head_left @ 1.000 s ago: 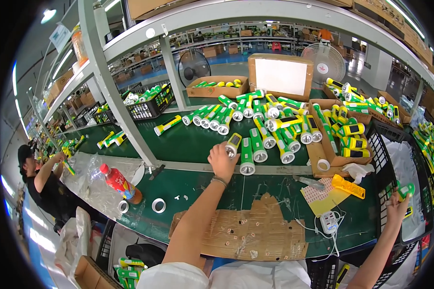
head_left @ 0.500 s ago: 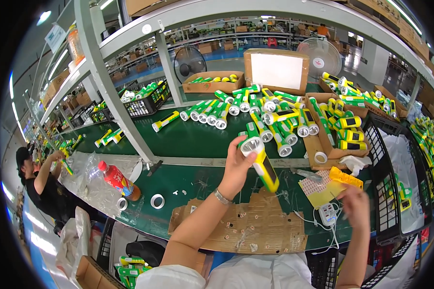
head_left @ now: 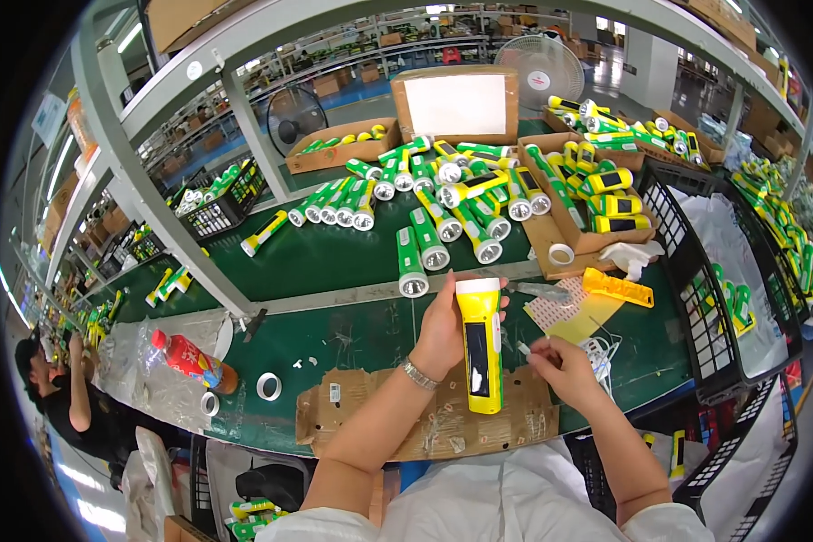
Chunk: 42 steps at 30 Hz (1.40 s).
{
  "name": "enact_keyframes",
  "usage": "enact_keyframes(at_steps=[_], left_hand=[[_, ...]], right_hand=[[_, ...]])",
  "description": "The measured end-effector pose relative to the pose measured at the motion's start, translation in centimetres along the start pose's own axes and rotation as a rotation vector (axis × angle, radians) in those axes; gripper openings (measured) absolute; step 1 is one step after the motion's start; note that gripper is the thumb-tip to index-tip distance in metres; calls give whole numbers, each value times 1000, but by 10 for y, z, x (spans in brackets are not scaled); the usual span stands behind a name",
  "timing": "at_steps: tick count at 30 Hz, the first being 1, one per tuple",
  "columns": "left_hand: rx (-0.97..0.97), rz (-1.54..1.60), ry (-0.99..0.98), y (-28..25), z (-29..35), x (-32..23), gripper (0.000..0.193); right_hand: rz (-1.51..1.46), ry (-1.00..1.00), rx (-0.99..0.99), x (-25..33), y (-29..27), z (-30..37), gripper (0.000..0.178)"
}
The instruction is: Applying labels and inspecting solar-powered flashlights on an assembly line.
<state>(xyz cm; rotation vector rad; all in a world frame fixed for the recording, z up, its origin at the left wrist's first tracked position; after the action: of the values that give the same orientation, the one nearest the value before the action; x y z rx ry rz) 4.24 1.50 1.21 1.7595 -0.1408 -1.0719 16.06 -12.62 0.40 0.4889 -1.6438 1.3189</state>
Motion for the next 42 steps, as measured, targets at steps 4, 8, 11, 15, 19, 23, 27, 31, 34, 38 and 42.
enact_keyframes(at_steps=[4,8,11,15,19,23,27,31,34,38,42], left_hand=[[13,-70,15,12,2,11,35],[26,-97,30,17,4,16,34],[49,-73,21,19,7,17,35],[61,-102,-6,21,9,20,35],[101,-75,-44,27,8,25,35],[72,-83,-67,22,6,30,35],[95,-51,-67,24,5,34,35],[79,-129,-51,22,6,34,36],[98,-204,16,23,5,32,37],[103,-162,22,24,6,26,41],[272,-223,-41,19,14,37,46]], right_hand=[[-267,-48,-64,13,1,1,14],[-41,-192,-258,32,-10,2,15],[32,-202,-219,37,-17,2,14],[98,-76,-18,43,-28,-4,16],[146,0,69,54,-39,-6,17],[243,-73,14,60,-39,-5,17],[336,-128,-25,64,-39,-4,18],[358,-79,64,66,-35,-9,19],[449,-126,29,64,-29,-10,20],[189,-68,10,49,-27,-13,18],[-210,82,4,37,-32,-15,13]])
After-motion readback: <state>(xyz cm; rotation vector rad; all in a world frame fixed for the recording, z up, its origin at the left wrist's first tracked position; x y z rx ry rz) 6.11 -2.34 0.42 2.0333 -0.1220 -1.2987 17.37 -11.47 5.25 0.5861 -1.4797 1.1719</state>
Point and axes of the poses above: each hand's wrist, its own z-axis away from the middle knuckle, its own y-axis out of the palm, x = y × z, the point moved 5 cm from there along -z, towards the middle knuckle, and after that the axes turned 8 degrees about y, right-handed, at the moved point
